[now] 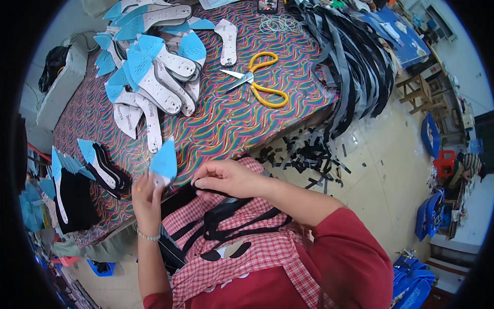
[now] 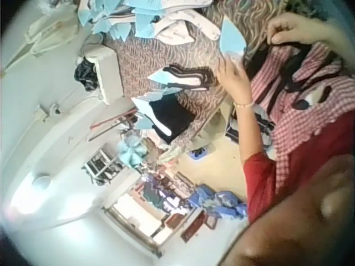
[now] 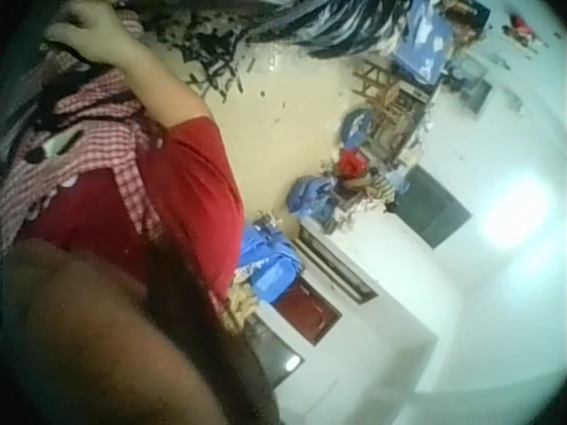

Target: The person assembles slipper soles by hand, wrapping a black elastic strap around the perimeter of light blue and white foam soles. They use yellow-handled scissors to trim the excess strap length after each wrap. The finished soles are placed into a blue plastic bin on the floor.

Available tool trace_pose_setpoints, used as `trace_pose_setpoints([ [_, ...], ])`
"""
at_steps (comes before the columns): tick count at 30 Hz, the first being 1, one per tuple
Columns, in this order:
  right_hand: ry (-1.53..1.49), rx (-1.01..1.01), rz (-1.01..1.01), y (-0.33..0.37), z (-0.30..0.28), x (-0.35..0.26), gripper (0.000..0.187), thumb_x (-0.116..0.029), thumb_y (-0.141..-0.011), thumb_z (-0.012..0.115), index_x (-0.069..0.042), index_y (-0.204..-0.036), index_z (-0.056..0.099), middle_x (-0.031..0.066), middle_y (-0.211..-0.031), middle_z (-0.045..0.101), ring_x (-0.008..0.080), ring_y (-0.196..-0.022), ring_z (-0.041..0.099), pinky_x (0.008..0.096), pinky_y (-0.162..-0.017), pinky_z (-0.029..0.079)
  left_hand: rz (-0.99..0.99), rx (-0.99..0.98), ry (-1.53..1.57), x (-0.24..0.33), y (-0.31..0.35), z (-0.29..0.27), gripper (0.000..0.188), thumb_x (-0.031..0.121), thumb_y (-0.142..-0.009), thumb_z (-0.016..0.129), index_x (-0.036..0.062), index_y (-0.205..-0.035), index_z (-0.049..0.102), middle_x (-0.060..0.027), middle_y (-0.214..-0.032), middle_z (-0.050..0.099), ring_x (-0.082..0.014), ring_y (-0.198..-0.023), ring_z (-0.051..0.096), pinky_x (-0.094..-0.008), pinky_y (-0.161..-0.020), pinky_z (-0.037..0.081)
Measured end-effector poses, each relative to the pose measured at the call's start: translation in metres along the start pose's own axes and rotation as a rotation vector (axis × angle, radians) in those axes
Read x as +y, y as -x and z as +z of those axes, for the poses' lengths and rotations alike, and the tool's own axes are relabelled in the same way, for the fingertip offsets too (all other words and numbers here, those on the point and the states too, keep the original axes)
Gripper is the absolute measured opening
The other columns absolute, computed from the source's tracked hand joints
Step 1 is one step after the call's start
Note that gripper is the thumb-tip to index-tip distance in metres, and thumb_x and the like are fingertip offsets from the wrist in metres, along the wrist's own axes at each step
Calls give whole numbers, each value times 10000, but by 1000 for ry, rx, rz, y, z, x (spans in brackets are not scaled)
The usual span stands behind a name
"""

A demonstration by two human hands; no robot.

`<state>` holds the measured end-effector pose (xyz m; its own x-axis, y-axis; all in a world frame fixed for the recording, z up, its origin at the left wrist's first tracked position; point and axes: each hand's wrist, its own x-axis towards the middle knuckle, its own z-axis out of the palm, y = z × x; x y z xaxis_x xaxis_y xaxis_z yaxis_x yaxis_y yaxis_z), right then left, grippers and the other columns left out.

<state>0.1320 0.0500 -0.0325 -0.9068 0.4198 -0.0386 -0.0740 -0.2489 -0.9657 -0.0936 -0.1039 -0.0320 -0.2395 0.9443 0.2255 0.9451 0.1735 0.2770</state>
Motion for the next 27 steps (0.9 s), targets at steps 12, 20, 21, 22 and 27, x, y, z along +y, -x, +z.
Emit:
trace_pose_setpoints([
  [12,166,57,-204,-39,35,-27,119,-50,-856,649,9,-958,635,45,-859,625,88,-798,606,232,-687,498,-466,-21,1413,52,-25,-43,504,-20,-837,561,-29,-1319,413,-81,-1148,584,-138,-1015,574,-278,-892,448],
  [20,-285,-100,-20,-42,35,-30,132,-40,-863,638,2,-987,618,47,-932,644,86,-840,601,242,-735,500,-567,49,1593,45,-12,-37,346,67,-885,571,-33,-1211,511,-114,-1161,593,-184,-1060,570,-327,-947,418],
  [21,-303,-100,-111,-43,35,-28,121,-103,-905,612,-31,-1002,612,-19,-901,608,43,-830,559,220,-726,476,-574,70,1620,49,-14,-38,343,68,-878,575,-34,-1199,512,-105,-1142,595,-181,-1050,570,-324,-929,428],
  [22,-295,-86,-52,-43,36,-26,119,-96,-904,611,-30,-1003,611,-16,-909,611,46,-836,563,220,-735,476,-608,77,1590,52,-14,-37,338,71,-872,578,-35,-1187,515,-103,-1128,597,-183,-1040,572,-326,-927,431],
  [27,-359,35,-64,-38,33,-20,108,-64,-893,602,-23,-993,602,12,-949,626,65,-865,581,222,-771,477,-663,76,1717,56,-18,-34,303,94,-844,603,-25,-1114,538,-93,-971,625,-177,-855,616,-309,-786,497],
])
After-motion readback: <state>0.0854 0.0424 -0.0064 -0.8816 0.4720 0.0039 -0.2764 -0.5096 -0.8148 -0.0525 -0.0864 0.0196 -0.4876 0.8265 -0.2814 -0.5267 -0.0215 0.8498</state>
